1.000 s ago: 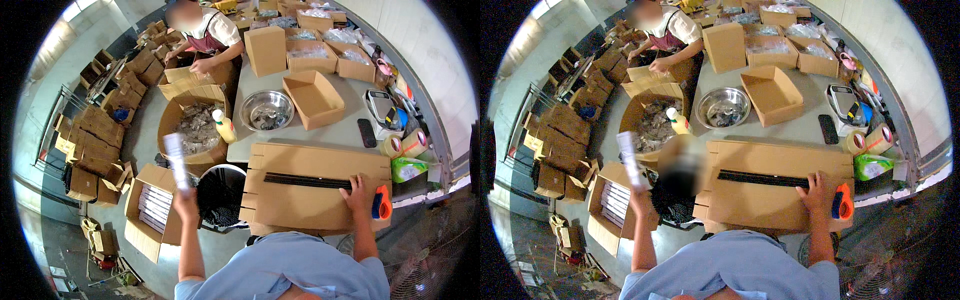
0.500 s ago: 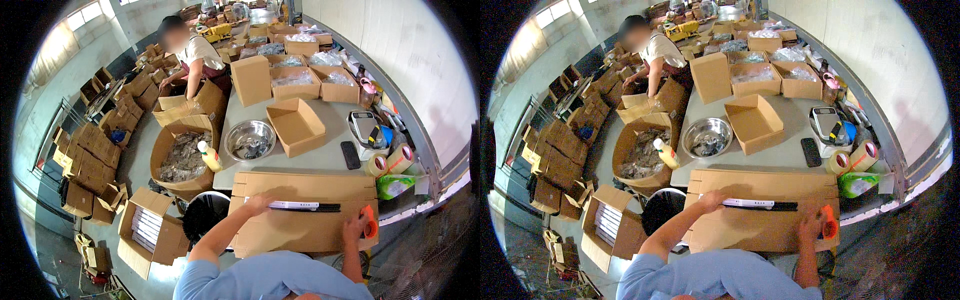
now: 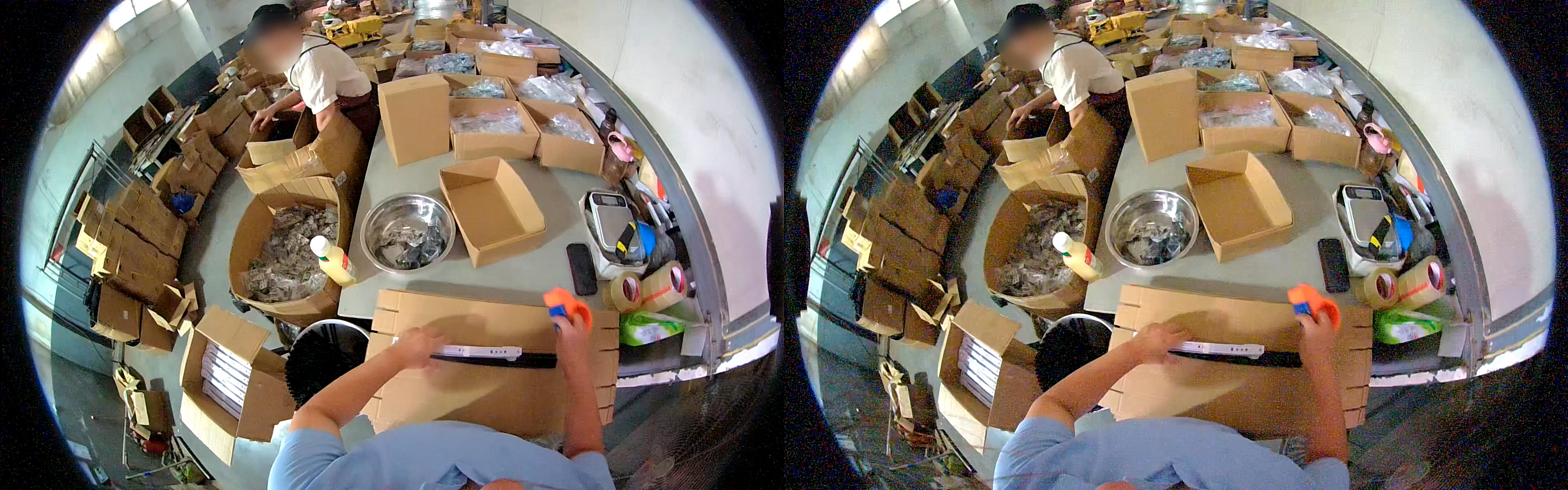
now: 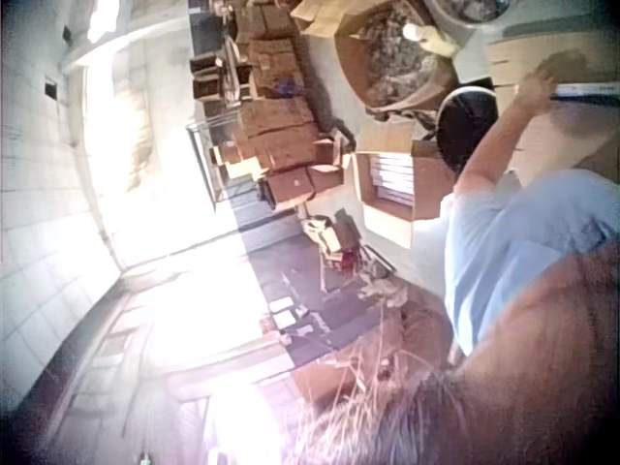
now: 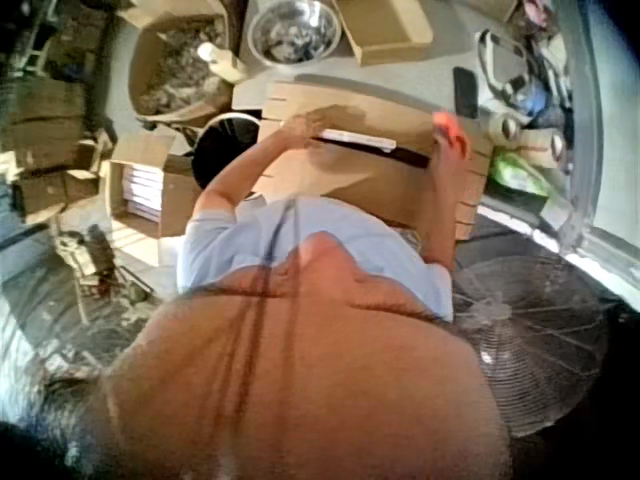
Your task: The person packs furniture hardware, including metal drawer slides and bags of small components, into a cardboard box and seals it with a tape dispenser.
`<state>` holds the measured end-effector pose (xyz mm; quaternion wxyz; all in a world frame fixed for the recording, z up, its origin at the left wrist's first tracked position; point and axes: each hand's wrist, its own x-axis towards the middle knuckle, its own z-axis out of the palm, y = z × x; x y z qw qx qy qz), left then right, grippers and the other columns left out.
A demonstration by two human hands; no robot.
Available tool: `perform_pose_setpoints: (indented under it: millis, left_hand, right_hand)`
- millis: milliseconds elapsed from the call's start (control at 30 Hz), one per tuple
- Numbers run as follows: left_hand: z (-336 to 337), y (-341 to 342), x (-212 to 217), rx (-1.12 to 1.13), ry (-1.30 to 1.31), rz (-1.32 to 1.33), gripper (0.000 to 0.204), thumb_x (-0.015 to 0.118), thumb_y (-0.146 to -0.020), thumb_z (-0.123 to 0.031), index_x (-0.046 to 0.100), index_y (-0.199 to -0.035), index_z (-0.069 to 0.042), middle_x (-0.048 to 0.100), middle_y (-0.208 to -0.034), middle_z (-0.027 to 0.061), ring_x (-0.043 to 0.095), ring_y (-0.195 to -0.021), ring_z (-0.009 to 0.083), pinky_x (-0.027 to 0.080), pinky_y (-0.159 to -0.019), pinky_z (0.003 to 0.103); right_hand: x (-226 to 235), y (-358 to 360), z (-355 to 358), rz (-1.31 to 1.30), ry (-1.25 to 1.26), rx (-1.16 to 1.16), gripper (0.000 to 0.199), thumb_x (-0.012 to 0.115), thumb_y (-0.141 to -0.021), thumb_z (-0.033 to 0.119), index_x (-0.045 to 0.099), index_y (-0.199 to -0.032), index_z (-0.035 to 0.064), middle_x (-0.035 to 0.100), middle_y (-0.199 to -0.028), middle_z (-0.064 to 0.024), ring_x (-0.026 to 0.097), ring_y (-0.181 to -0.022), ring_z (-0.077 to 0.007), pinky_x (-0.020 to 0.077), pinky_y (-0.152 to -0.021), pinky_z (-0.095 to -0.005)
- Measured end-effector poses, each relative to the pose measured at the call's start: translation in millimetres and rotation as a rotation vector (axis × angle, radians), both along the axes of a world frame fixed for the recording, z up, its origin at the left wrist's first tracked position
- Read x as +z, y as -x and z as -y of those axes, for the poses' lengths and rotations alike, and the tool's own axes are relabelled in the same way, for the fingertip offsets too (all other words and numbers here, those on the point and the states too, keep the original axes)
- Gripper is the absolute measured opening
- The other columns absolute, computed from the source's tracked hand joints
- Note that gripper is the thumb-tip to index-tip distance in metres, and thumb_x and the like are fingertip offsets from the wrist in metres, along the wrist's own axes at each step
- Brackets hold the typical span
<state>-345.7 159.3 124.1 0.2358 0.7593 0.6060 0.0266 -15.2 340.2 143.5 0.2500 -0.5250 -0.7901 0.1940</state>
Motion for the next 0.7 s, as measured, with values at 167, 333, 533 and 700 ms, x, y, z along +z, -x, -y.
perform_pose_setpoints:
  millis: [167, 333, 533, 700]
  left_hand:
    - [-25.0, 27.2, -29.7, 0.055, -0.267, 0.172, 0.054, 0.07, -0.074, -0.035, 0.053, -0.119, -0.011, 0.052, -0.12, 0.0155, 0.051, -0.108, 0.0358, 0.044, -0.09, 0.046]
    - [-90.7, 85.6, -12.7, 0.639, -0.641, 0.145, 0.05, 0.066, -0.075, -0.023, 0.049, -0.121, -0.01, 0.043, -0.127, 0.0178, 0.045, -0.111, 0.0404, 0.039, -0.094, 0.047]
    - [-149.8, 127.5, -22.2, 0.903, -0.084, -0.017, 0.081, 0.066, -0.072, -0.016, 0.024, -0.142, -0.022, 0.024, -0.143, 0.0199, 0.05, -0.109, 0.0461, 0.046, -0.088, 0.049]
    - [-175.4, 139.0, -25.7, 0.968, -0.034, -0.021, 0.067, 0.068, -0.074, -0.016, 0.036, -0.133, -0.019, 0.035, -0.132, 0.0174, 0.056, -0.102, 0.044, 0.052, -0.08, 0.045]
  right_hand:
    - [-19.4, 72.2, -67.2, 0.287, -0.271, 0.377, 0.015, 0.057, -0.072, 0.004, 0.067, -0.081, 0.0094, 0.056, -0.103, -0.019, 0.053, -0.1, -0.037, 0.0402, -0.09, -0.0451]
    - [-22.0, 120.5, -68.2, 0.336, -0.406, 0.39, 0.01, 0.061, -0.07, 0.003, 0.066, -0.079, 0.0043, 0.055, -0.1, -0.0153, 0.055, -0.094, -0.0314, 0.0409, -0.09, -0.0433]
    - [6.7, 263.4, -41.5, -0.017, -0.111, 0.682, 0.031, 0.061, -0.072, 0.002, 0.062, -0.103, 0.0058, 0.054, -0.113, -0.0182, 0.056, -0.1, -0.0343, 0.0474, -0.085, -0.0405]
    - [-30.9, 346.2, -57.3, 0.302, -0.224, 0.668, 0.027, 0.06, -0.073, 0.005, 0.062, -0.1, 0.0064, 0.049, -0.121, -0.0139, 0.058, -0.099, -0.0321, 0.0467, -0.082, -0.0418]
